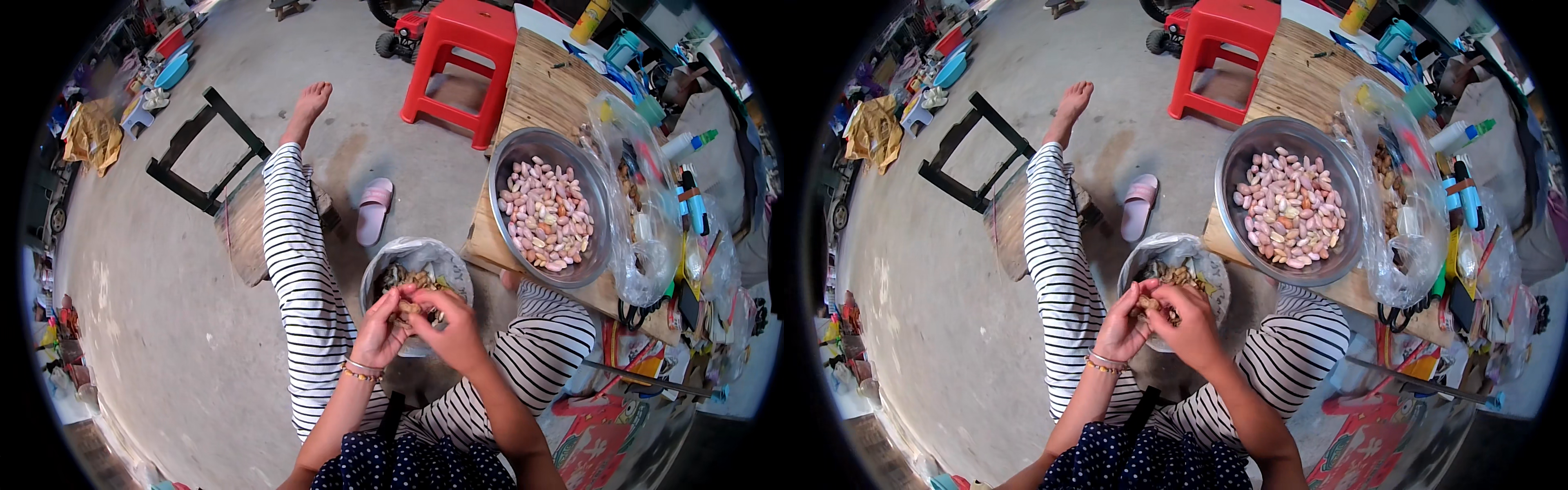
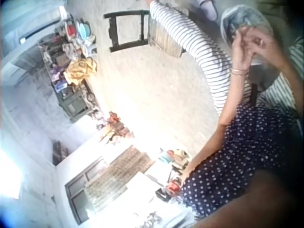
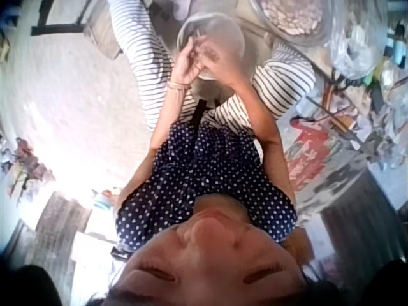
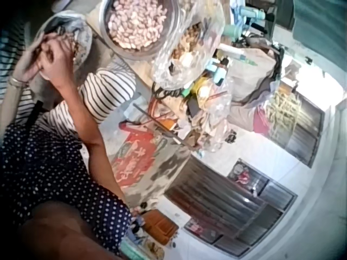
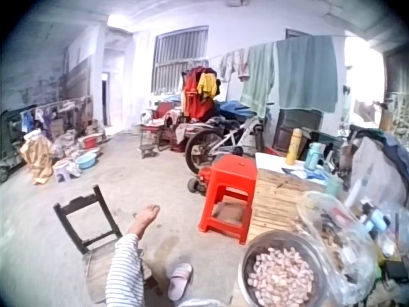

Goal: The person is peeling garlic cloves by hand, putting the skins into a bucket and the peeled cloves into a metal bowl.

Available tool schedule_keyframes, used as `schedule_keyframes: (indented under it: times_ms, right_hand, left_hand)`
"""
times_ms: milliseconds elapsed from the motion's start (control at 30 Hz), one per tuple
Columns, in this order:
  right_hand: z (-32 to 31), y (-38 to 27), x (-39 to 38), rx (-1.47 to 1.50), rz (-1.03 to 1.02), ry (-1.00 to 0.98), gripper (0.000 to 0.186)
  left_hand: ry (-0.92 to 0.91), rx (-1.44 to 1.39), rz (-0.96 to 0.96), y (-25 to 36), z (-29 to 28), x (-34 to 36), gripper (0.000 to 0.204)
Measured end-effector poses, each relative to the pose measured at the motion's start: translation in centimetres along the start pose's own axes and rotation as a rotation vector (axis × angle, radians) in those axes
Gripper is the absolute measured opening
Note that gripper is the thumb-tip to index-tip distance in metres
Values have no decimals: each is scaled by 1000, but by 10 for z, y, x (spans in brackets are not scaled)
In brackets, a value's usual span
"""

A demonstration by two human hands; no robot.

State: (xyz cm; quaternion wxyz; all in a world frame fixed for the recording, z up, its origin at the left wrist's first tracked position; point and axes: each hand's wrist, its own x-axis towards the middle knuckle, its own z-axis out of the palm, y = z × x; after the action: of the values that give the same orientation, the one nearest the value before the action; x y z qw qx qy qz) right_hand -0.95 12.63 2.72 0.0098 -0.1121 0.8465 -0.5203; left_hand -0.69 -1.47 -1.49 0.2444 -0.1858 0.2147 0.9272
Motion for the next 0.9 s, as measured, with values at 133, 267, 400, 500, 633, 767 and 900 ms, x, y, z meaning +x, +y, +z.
schedule_keyframes:
  times_ms: [133, 267, 400, 500, 633, 767, 900]
  right_hand:
    - [-4, 14, -2, 460, 249, 78, 14]
    - [-5, 21, -4, 680, 369, 107, 11]
    - [-6, 23, -4, 655, 376, 63, 10]
    - [-6, 21, -6, 713, 441, -14, 10]
    - [0, 27, -10, 737, 433, -20, 10]
    - [1, 28, -10, 765, 441, -41, 13]
    - [1, 27, -10, 766, 442, -72, 15]
  left_hand:
    - [14, 146, 87, 2, -4, -2, 26]
    - [-11, 268, 141, -1, 7, -4, 21]
    - [54, 391, 211, -5, 14, -5, 20]
    - [58, 471, 253, -6, 13, -4, 18]
    - [50, 910, 514, -6, 12, -3, 13]
    - [154, 925, 528, -9, 15, -6, 14]
    - [214, 959, 572, -14, 14, -7, 13]
